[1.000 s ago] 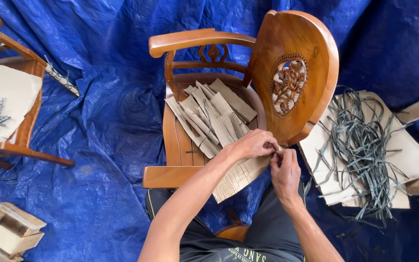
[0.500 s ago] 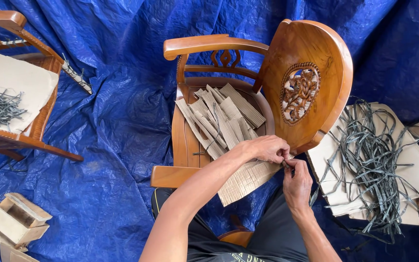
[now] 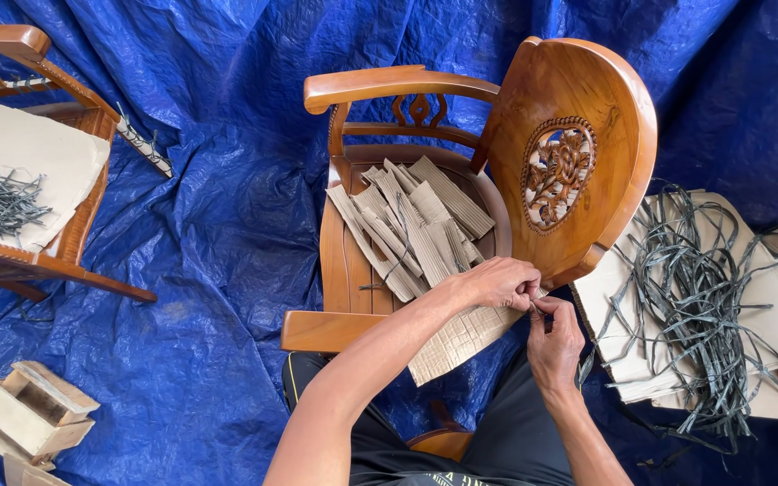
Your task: Wrapping a wooden chair with protective cardboard and securing it with ties.
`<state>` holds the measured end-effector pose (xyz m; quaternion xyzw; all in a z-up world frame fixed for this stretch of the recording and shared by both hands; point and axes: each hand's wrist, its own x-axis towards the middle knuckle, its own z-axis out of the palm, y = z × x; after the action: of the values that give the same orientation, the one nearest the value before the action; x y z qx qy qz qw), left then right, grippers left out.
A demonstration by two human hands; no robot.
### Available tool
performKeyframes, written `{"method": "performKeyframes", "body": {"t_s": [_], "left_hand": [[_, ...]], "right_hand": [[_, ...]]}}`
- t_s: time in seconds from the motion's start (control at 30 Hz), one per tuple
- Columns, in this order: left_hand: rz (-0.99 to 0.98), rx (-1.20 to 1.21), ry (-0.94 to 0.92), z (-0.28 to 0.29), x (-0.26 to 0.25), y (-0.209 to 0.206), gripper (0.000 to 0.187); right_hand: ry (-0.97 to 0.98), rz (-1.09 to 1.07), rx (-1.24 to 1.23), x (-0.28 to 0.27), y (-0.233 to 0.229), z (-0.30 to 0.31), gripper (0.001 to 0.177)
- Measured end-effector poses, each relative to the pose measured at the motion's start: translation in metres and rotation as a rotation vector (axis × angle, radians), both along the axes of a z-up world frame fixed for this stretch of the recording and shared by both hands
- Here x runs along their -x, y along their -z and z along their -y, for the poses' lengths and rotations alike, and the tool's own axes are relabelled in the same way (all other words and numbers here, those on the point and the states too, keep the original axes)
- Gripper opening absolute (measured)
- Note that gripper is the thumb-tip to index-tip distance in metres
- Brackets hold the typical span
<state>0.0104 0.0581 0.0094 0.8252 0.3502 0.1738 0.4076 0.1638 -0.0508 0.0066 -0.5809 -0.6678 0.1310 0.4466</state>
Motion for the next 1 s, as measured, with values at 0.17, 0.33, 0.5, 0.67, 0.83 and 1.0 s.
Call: {"method": "performKeyframes", "body": {"t_s": [0.17, 0.33, 0.5, 0.67, 0.83, 1.0], "left_hand": [[0.068, 0.027, -0.042, 0.004, 0.000, -0.001, 0.022], [0.066, 0.032, -0.054, 0.006, 0.001, 0.002, 0.019], [0.089, -0.003, -0.062, 0.012, 0.002, 0.001, 0.017], [0.158, -0.042, -0.128, 0.015, 0.012, 0.013, 0.016], [0.254, 0.130, -0.281, 0.047, 0.016, -0.014, 0.028], [0.314, 0.049, -0.502, 0.068, 0.011, -0.021, 0.028]], "right_hand": [[0.023, -0.043, -0.021, 0.006, 0.001, 0.005, 0.012], [0.020, -0.047, -0.017, 0.010, -0.004, 0.010, 0.011], [0.004, -0.097, 0.014, 0.011, -0.005, 0.014, 0.012], [0.048, -0.178, 0.032, 0.011, 0.007, 0.010, 0.010], [0.140, -0.379, 0.146, 0.006, 0.018, 0.022, 0.018], [0.141, -0.363, 0.263, 0.006, 0.019, 0.030, 0.022]]}}
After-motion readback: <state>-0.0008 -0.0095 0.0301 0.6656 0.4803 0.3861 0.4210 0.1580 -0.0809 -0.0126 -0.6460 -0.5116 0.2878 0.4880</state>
